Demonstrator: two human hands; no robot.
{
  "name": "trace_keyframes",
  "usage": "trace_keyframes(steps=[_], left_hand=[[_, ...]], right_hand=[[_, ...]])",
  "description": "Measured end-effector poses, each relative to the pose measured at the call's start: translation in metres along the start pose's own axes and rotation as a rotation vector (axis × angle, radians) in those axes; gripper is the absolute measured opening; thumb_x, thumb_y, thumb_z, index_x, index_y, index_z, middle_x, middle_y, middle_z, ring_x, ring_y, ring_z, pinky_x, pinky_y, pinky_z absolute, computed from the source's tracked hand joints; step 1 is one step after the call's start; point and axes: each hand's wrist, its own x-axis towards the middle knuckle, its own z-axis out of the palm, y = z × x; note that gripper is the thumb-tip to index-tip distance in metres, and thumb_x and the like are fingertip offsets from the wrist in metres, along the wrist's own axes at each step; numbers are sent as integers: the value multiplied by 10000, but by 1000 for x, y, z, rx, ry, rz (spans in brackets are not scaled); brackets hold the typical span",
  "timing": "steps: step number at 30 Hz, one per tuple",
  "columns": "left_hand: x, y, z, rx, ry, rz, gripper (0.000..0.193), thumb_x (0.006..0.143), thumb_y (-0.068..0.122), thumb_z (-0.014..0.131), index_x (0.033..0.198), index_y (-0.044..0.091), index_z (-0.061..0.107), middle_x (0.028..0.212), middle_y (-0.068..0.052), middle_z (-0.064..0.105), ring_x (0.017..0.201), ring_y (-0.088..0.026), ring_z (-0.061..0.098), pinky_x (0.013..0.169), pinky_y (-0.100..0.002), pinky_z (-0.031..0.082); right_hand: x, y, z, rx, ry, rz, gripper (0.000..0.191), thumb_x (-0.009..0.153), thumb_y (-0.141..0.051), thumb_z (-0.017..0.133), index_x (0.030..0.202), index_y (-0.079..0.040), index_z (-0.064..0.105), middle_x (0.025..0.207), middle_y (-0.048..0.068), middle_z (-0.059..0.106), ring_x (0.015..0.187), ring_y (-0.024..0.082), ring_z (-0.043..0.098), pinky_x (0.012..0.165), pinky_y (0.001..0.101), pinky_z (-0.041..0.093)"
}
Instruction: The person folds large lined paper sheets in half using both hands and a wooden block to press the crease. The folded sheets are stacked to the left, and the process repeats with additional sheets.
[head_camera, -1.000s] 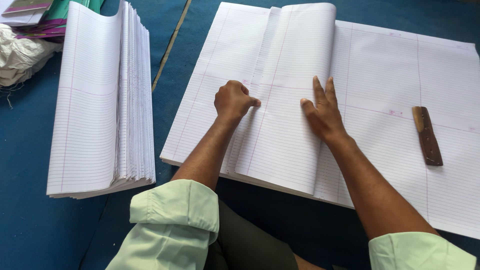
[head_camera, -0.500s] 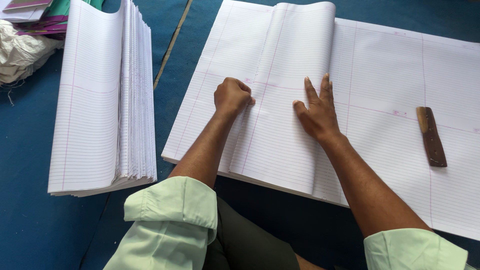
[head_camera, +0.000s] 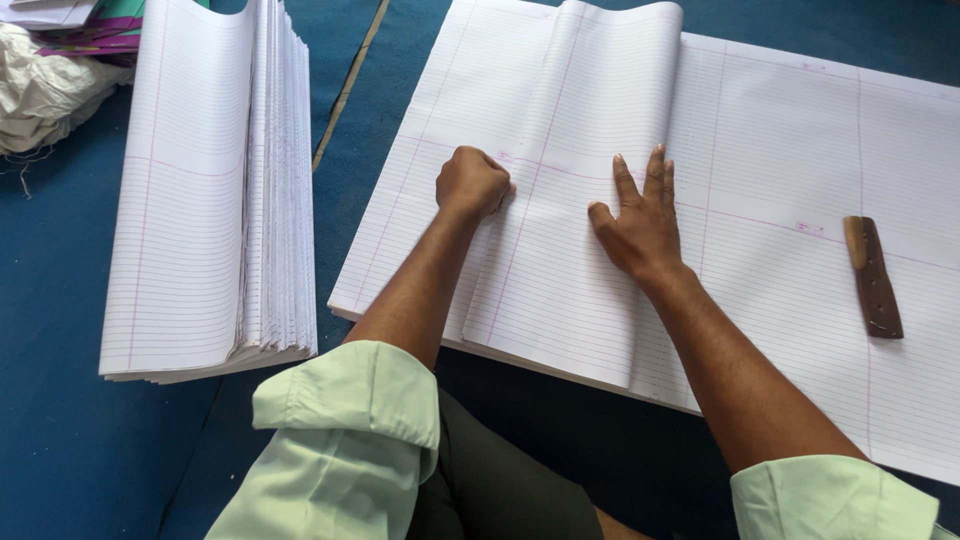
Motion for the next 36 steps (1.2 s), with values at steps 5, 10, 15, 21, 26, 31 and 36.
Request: trace_keyframes(steps=[5, 10, 15, 21, 26, 31, 36], left_hand=[[-3, 6, -4, -52, -13, -68, 191, 822, 244, 812, 856, 68, 746, 711, -86, 751, 618, -146, 722, 633, -308, 605], [0, 11, -1, -23, 9, -115, 249, 811, 273, 823, 888, 66, 708, 746, -94, 751, 634, -138, 720, 620, -310, 611], [3, 11, 3, 24, 25, -113, 267, 815, 283, 819, 911, 65, 697, 799, -103, 754, 667, -148, 730, 629, -308, 619], [2, 4, 4, -23, 42, -64, 221, 817, 257, 814, 924, 77, 742, 837, -100, 763, 734, -153, 742, 693, -329, 618], [2, 3, 3, -42, 47, -55, 185, 801, 240, 824, 888, 91, 756, 828, -88, 771, 729, -148, 749, 700, -321, 619], [1, 2, 2, -51, 46, -46, 174, 794, 242, 830, 864, 98, 764, 804, -81, 770, 701, -143, 739, 691, -315, 613], [0, 0, 1, -87, 43, -36, 155, 784, 229, 837, 836, 100, 768, 776, -75, 769, 670, -134, 730, 675, -304, 605]], right_hand=[[2, 0, 3, -83, 22, -33, 797, 909, -483, 500, 1607, -175, 270, 1676, 218, -104, 1549, 376, -99, 1245, 563, 107], [4, 0, 5, -107, 15, -34, 786, 911, -485, 492, 1598, -164, 286, 1677, 226, -93, 1547, 395, -102, 1240, 568, 105], [3, 0, 5, -107, 17, -47, 790, 913, -488, 494, 1598, -158, 282, 1674, 227, -98, 1542, 397, -116, 1236, 575, 98], [0, -1, 4, -52, 19, -33, 802, 899, -485, 533, 1597, -170, 294, 1686, 201, -98, 1552, 376, -110, 1234, 585, 124], [0, 0, 4, -25, 30, -41, 803, 894, -478, 551, 1597, -179, 304, 1690, 192, -91, 1557, 363, -106, 1229, 592, 148], [0, 0, 3, -9, 35, -38, 803, 900, -483, 558, 1602, -189, 300, 1694, 183, -91, 1558, 359, -106, 1226, 601, 166], [-1, 0, 3, 28, 22, -26, 823, 879, -481, 572, 1600, -192, 301, 1697, 172, -94, 1560, 351, -108, 1223, 604, 169]])
